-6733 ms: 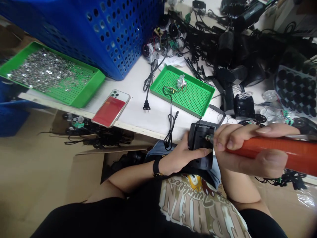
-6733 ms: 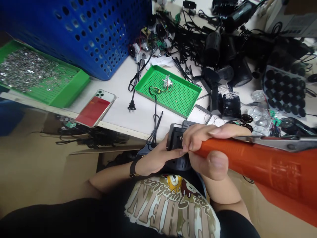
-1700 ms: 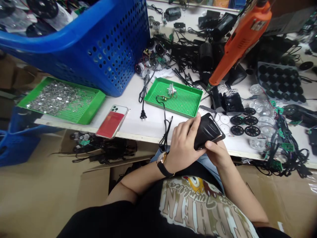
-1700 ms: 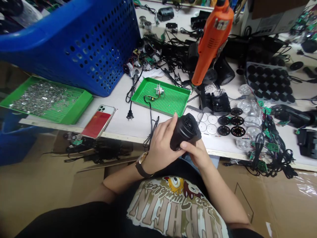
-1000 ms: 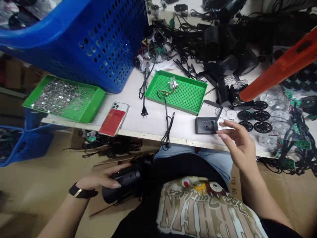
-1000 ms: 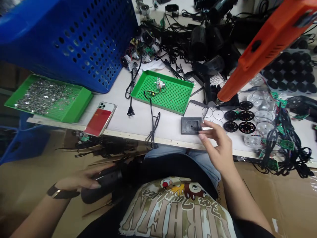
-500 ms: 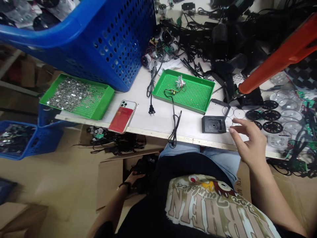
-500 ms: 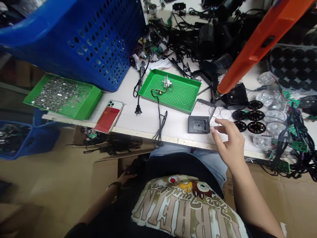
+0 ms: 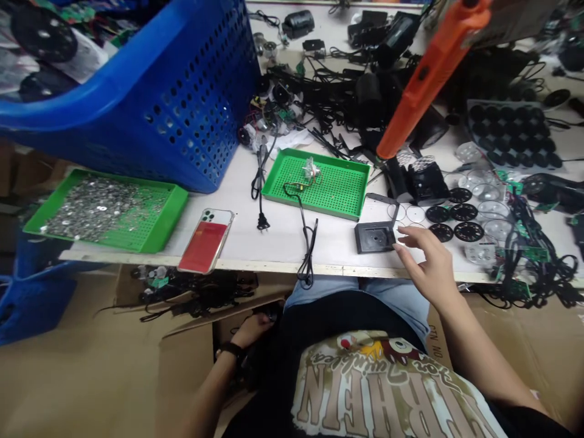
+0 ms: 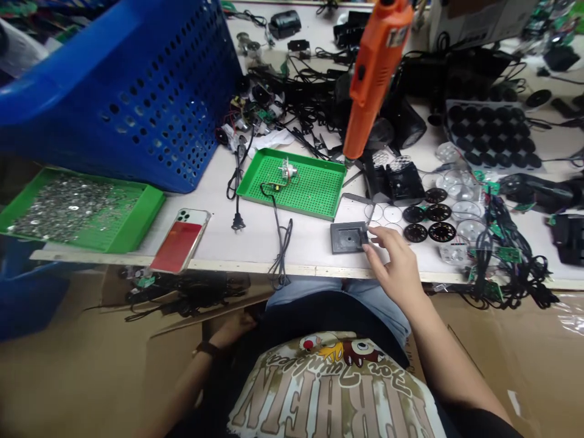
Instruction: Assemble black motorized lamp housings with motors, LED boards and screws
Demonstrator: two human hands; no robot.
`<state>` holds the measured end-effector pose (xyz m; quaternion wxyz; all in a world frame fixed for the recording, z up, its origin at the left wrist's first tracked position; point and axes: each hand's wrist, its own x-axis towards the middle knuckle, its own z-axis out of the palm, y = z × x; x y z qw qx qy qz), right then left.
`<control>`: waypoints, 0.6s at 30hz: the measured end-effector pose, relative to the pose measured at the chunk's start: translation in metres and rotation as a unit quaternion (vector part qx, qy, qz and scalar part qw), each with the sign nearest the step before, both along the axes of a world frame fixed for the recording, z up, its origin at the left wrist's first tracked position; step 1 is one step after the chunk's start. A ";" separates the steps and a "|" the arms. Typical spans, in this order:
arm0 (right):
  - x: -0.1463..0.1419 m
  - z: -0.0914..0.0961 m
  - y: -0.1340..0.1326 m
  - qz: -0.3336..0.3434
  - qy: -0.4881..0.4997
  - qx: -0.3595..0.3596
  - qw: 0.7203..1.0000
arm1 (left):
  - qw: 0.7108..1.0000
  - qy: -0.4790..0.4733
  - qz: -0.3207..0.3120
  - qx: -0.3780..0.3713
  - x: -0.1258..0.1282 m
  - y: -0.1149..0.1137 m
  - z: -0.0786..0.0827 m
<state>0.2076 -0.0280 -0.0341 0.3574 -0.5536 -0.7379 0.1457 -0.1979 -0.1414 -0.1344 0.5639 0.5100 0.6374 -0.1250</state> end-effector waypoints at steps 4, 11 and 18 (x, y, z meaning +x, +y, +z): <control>0.006 -0.008 -0.005 -0.013 0.015 -0.016 1.000 | 0.995 -0.069 -0.076 0.015 0.009 0.047 0.060; 0.002 -0.009 -0.007 -0.024 0.052 0.002 0.998 | 0.862 -0.101 -0.001 0.497 0.057 0.211 0.157; 0.014 -0.002 -0.021 -0.076 0.109 -0.005 0.991 | 0.861 0.028 -0.076 0.501 0.086 0.319 0.111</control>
